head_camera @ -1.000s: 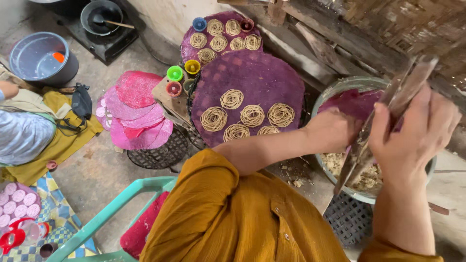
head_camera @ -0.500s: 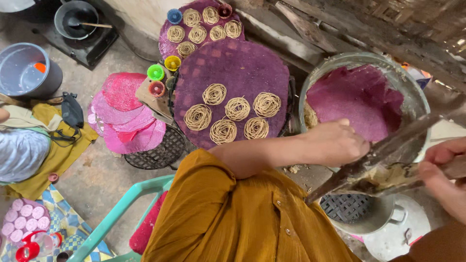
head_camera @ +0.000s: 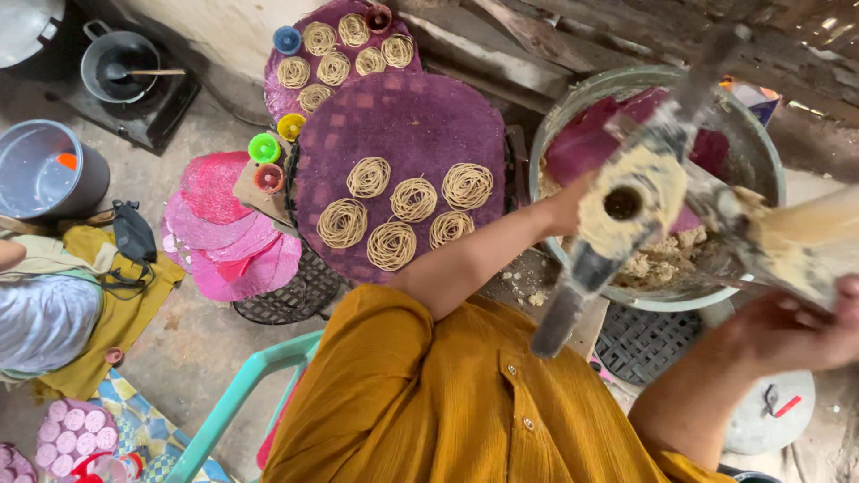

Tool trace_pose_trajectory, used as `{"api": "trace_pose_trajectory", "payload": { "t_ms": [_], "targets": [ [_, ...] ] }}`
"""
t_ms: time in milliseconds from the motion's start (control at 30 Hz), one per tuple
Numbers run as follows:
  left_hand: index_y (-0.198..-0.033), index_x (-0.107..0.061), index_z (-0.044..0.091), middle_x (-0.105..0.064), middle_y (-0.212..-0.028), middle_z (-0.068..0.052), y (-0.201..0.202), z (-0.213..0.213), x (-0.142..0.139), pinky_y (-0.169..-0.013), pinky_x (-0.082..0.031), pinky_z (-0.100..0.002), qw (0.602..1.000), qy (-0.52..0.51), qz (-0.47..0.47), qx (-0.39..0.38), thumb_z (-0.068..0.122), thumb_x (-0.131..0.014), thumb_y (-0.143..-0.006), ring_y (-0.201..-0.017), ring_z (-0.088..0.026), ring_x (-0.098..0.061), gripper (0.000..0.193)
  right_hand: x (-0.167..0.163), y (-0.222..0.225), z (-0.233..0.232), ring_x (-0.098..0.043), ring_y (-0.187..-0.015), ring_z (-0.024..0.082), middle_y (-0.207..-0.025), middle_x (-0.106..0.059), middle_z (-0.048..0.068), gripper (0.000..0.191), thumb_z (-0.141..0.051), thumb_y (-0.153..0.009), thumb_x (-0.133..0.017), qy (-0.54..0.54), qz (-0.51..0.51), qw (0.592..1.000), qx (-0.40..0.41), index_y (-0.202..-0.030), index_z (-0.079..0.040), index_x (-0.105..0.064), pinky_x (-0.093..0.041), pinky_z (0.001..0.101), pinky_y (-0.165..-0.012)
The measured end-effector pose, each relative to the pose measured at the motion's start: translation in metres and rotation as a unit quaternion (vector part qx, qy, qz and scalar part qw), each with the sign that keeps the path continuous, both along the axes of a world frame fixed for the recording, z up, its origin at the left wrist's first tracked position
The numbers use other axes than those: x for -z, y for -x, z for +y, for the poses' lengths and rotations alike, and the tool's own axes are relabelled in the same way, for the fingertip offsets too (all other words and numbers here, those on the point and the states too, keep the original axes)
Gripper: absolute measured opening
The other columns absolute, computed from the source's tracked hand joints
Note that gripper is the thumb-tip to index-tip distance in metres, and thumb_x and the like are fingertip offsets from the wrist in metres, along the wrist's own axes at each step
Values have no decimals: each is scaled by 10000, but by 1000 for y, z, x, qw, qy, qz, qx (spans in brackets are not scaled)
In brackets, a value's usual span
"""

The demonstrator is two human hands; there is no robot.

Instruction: The person operates a manual lever noodle press, scooping dough from a large basin into the press and squeezing it to extrude noodle strands into nests on a round purple board. They place small colored plastic cups on finished nests, reposition the board, and reload the press with more dough to continue.

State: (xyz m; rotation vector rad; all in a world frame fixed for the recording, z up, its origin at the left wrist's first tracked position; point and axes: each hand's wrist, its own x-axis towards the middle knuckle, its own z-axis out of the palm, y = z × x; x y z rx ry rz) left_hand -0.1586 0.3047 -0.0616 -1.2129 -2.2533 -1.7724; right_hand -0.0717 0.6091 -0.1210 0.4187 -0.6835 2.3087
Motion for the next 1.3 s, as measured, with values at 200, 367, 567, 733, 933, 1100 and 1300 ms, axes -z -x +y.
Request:
{"api": "trace_pose_trajectory", "payload": {
  "t_ms": [200, 367, 567, 733, 933, 1100, 1300],
  "targets": [
    [-1256, -669, 112, -659, -1352, -86, 16, -26, -6, -1068, -592, -398, 925, -355, -77, 113, 81, -771, -954, -1282, -203, -644, 320, -4, 11, -27, -511, -1327, 382, -1412, -602, 202, 455, -340, -920, -762, -812, -206, 517, 174, -1284, -69, -720, -456, 635, -1063],
    [-1266, -657, 107, -654, -1334, -107, 50, -55, 1, -977, -614, -381, 836, -432, -149, 302, 76, -731, -897, -1240, -234, -656, 378, 56, 29, 18, -594, -1290, 257, -1267, -715, 54, 317, -406, -928, -650, -926, -362, 18, 102, -1125, -215, -808, -434, 481, -1089],
    [-1344, -688, 175, -728, -1340, -47, 28, -87, 9, -1019, -645, -375, 956, -290, -3, 35, -93, -781, -954, -1224, -204, -701, 482, 61, 38, 63, -773, -955, 247, -1044, -791, 79, 223, -292, -969, -607, -961, -266, 24, 72, -1005, -177, -795, -614, 413, -742],
    [-1359, -665, 108, -680, -1319, -67, -1, -112, -2, -1045, -611, -397, 926, -297, -223, 72, -50, -812, -939, -1249, -210, -665, 472, 23, 63, 60, -775, -843, 258, -982, -782, 71, 314, -439, -1016, -566, -947, -319, 21, 32, -1045, -210, -779, -604, 426, -641],
    [-1344, -653, 61, -691, -1256, -74, -8, -121, -2, -1000, -599, -381, 902, -273, -331, 40, 15, -822, -916, -1162, -198, -669, 462, 67, 95, 19, -718, -741, 166, -898, -741, 44, 367, -491, -1027, -503, -949, -313, 11, -38, -1166, -221, -708, -594, 352, -642],
    [-1332, -644, 22, -700, -1203, -80, -12, -128, 5, -963, -590, -368, 890, -268, -370, -8, 70, -830, -897, -1089, -188, -672, 475, 81, 86, 11, -674, -714, 164, -878, -727, 42, 403, -554, -1043, -469, -959, -273, 62, -55, -1183, -252, -696, -572, 362, -675],
    [-1355, -594, -3, -687, -1209, -82, -21, -133, -3, -995, -552, -350, 966, -140, -214, -46, 129, -857, -835, -1091, -179, -654, 598, 53, 64, 12, -680, -696, 187, -841, -762, 73, 417, -567, -1035, -463, -931, -336, 58, -130, -1401, -404, -582, -607, 381, -711]
  ]
}}
